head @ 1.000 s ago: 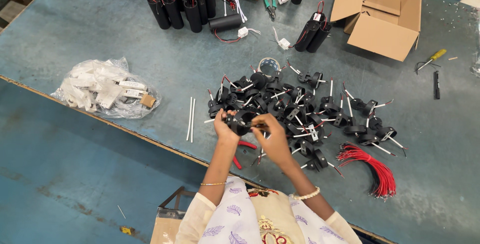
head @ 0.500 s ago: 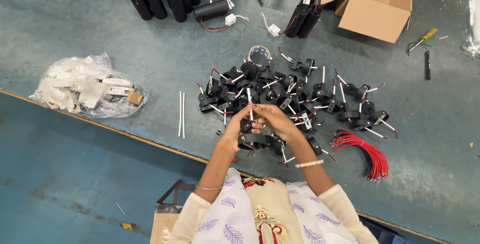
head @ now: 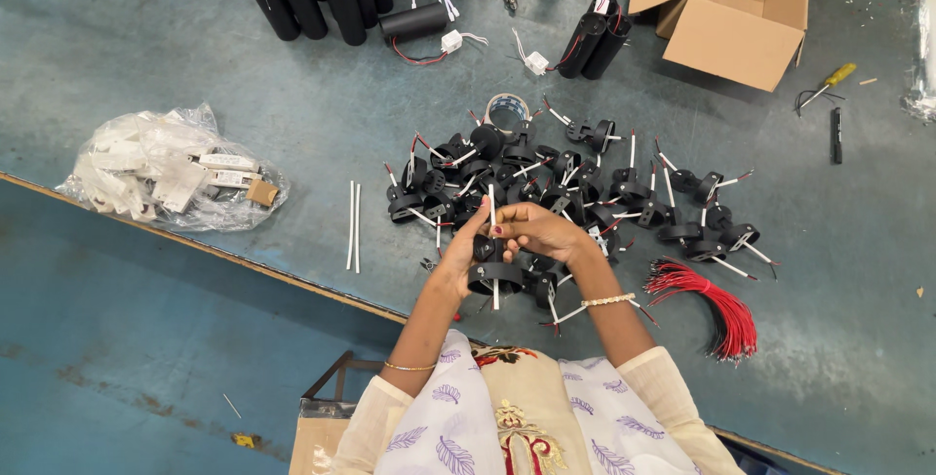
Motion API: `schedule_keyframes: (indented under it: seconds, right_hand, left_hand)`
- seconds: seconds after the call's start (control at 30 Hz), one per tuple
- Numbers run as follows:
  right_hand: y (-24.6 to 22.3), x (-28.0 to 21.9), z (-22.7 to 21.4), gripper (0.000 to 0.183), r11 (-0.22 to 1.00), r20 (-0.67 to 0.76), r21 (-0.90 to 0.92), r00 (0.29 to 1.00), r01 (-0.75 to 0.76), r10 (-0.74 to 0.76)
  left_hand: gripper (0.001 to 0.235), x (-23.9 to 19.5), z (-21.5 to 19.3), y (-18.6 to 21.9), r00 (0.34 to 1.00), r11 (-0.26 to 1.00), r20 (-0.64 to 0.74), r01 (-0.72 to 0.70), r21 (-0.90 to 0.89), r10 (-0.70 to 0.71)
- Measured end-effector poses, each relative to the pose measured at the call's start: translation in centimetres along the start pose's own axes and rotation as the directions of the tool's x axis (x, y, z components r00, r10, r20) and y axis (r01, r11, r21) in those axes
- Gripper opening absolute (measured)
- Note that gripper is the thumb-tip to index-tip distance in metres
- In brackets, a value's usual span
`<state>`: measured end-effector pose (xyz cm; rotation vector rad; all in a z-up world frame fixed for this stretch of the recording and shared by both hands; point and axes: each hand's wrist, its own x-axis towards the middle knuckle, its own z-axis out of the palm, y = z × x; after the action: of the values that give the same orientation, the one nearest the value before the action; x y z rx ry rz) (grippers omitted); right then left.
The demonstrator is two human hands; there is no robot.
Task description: The person assembles small black cylindrical electronic components on a workbench. They use a green heat gun to apply heat to the components, insert white plastic rods, and attach red and black wires. The person handles multiple units sequentially, placing finished items on the table.
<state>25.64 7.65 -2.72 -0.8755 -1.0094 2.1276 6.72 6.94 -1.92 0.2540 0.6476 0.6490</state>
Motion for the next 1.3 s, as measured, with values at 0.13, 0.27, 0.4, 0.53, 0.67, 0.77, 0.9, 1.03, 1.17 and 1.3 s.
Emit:
schedule_keyframes:
  seconds: [0.13,0.27,0.4,0.53,0.67,0.77,0.9,1.03,1.17,1.3]
  right_hand:
    - [-0.8,-0.3,0.6,0.026,0.994,-0.088,0.104,0.996,0.038,-0.029]
    - [-0.8,-0.1,1.7,0.024,0.998,-0.011,-0.039,0.998,0.055,-0.056]
    - [0.8,-1.6,0.6,0.033,0.986,-0.218,-0.052,0.962,0.156,-0.164]
    - [3.5,-7.7,-5.1,0.029,0.886,-0.625,-0.437,0.657,0.153,-0.421]
    - [7.0,-18.2,-12.4,0.014,0.443,-0.537,-0.810,0.183,-0.383,-0.824]
    - [10.2,-23.5,-15.5,0.017,0.445,-0.602,-0.751,0.230,-0.487,-0.765]
    - [12.1,-24.2,-17.9,0.023,0.272,-0.500,-0.815,0.385,-0.511,-0.776]
    - [11.7,-23.2,-18.6,0.022,0.273,-0.572,-0.779,0.463,-0.565,-0.677]
    - [10.4,-22.6,-19.2,0.016,0.246,-0.655,-0.724,0.531,-0.644,-0.537]
    - [9.6,-22.5,-19.9,0.017,0.363,-0.771,-0.622,0.462,-0.694,-0.438]
  left_hand:
    - [0.056,0.5,-0.4,0.1,0.996,0.999,0.093,0.002,-0.034,0.001]
    - [0.038,0.6,-0.9,-0.1,0.998,1.000,0.067,-0.008,-0.018,0.009]
    - [0.030,-0.1,-1.5,0.0,0.993,0.998,0.110,0.053,-0.040,-0.048]
    - [0.033,-0.6,-2.7,0.6,0.997,0.999,0.071,0.024,-0.041,-0.022]
    - [0.028,-0.5,-3.6,0.6,0.998,0.992,0.065,0.018,-0.124,-0.010]
    - [0.027,0.1,-3.7,-0.1,0.997,0.984,0.065,0.050,-0.170,-0.039]
    - [0.025,0.5,-2.6,-1.0,0.995,0.978,0.010,0.097,-0.185,-0.097]
    - [0.027,0.1,-1.6,-1.6,0.998,0.993,-0.015,0.055,-0.107,-0.057]
    - [0.025,-0.3,-1.8,-1.4,0.999,0.991,-0.032,0.018,-0.134,-0.022]
    - [0.025,-0.3,-2.4,-0.8,1.000,0.987,-0.024,-0.016,-0.159,0.013]
